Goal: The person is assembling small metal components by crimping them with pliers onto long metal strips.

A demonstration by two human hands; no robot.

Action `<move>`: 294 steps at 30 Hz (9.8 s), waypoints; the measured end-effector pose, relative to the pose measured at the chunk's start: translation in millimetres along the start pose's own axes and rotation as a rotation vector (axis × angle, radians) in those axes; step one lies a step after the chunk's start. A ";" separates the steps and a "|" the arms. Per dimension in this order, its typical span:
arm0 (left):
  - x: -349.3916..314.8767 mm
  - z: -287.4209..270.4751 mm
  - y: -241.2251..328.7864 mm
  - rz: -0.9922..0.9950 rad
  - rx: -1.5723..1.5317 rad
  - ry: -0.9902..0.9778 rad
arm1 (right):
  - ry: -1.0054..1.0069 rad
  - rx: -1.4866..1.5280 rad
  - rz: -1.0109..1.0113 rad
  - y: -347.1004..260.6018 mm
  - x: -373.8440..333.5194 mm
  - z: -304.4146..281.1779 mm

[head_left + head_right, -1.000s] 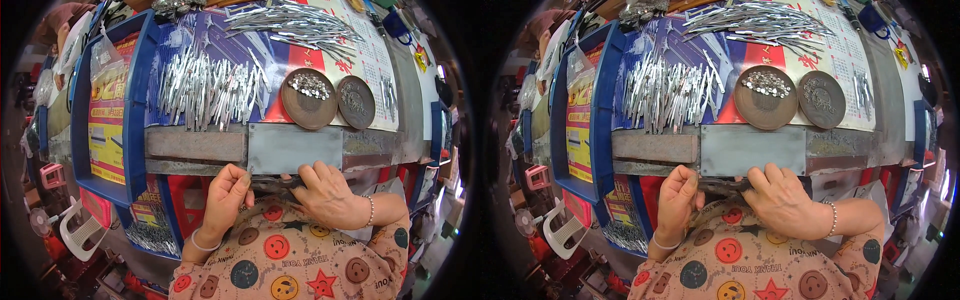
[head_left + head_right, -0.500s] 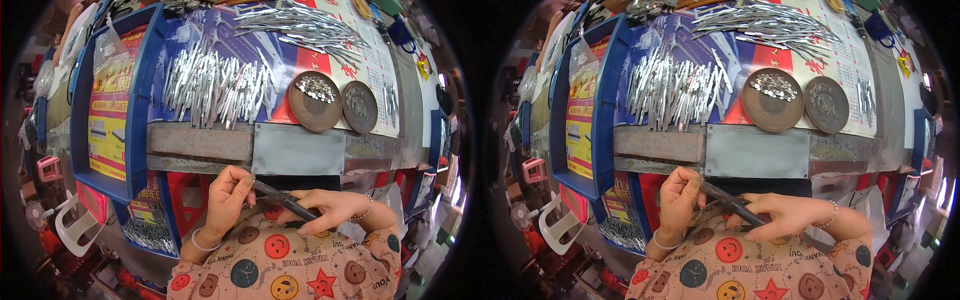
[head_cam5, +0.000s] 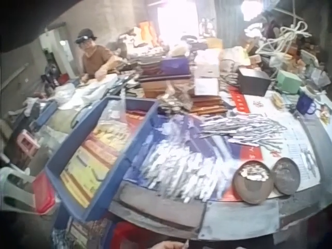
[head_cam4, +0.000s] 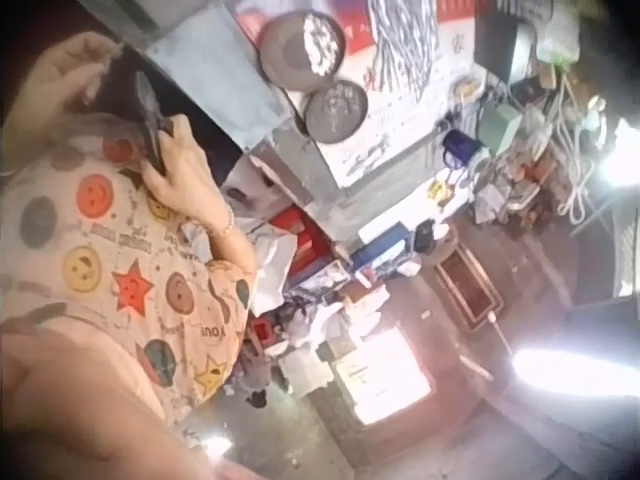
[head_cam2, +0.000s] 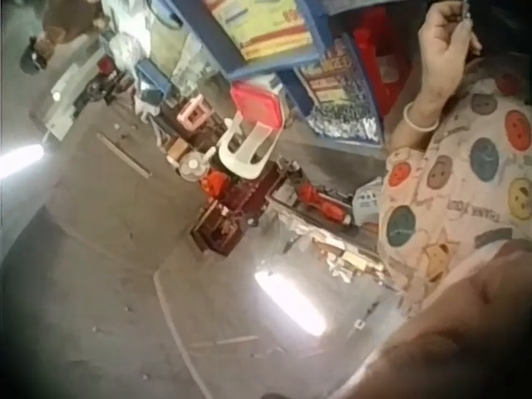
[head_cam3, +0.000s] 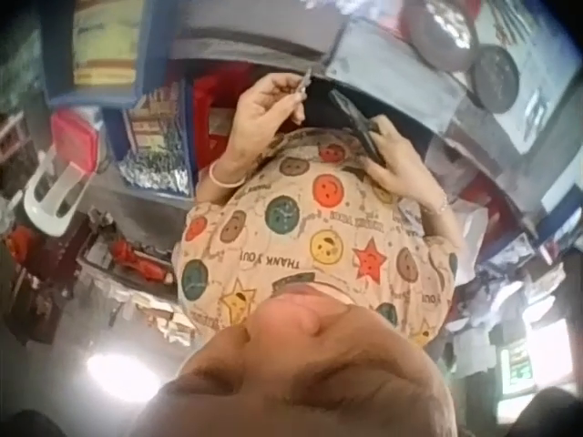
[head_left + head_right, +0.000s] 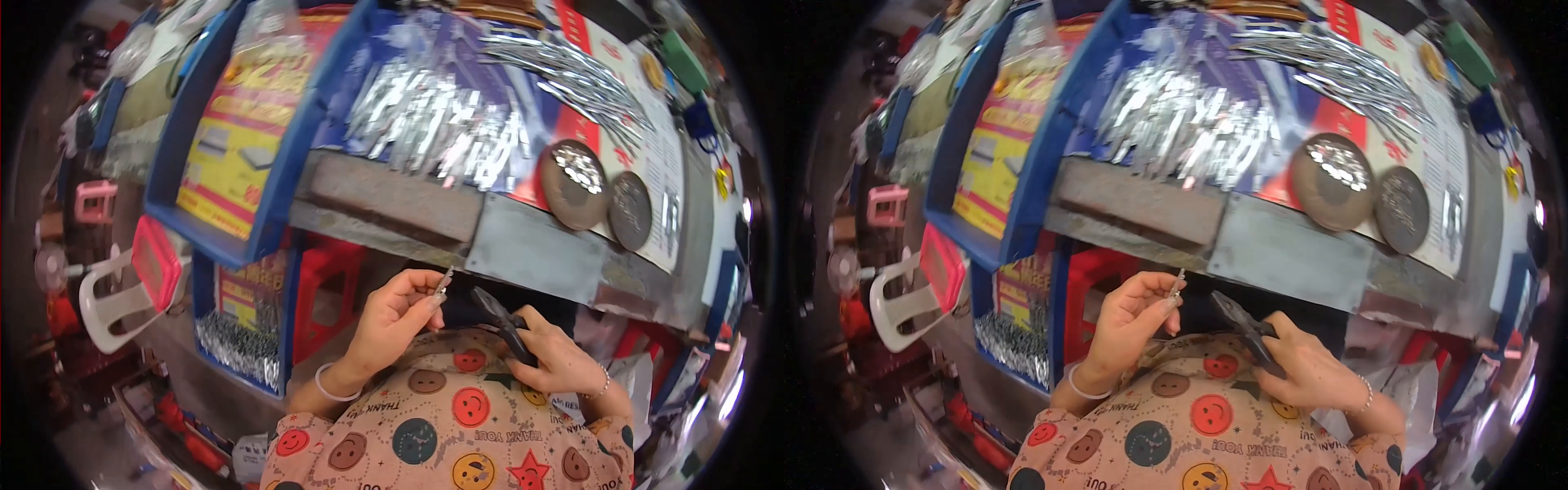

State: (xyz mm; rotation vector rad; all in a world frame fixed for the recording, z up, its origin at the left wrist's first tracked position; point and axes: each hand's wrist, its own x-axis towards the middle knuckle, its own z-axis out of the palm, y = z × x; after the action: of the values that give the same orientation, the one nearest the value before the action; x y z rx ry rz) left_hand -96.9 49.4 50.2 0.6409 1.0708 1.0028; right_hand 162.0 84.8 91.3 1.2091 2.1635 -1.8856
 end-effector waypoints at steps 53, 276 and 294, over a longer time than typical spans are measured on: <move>295.8 128.4 78.1 0.356 1.745 0.053 | 0.325 0.032 -0.243 80.4 -31.9 33.5; 112.8 70.2 74.7 0.485 0.560 0.009 | 0.336 0.184 -0.255 59.3 -38.0 28.8; 84.6 32.9 30.7 0.606 0.115 -0.033 | 0.577 0.173 -0.467 13.7 -12.1 44.0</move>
State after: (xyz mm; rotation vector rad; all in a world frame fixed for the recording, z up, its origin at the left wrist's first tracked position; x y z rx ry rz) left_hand -65.8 139.9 53.4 1.1113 0.9245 1.4476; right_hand 158.2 40.5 74.1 1.5445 2.8341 -2.1245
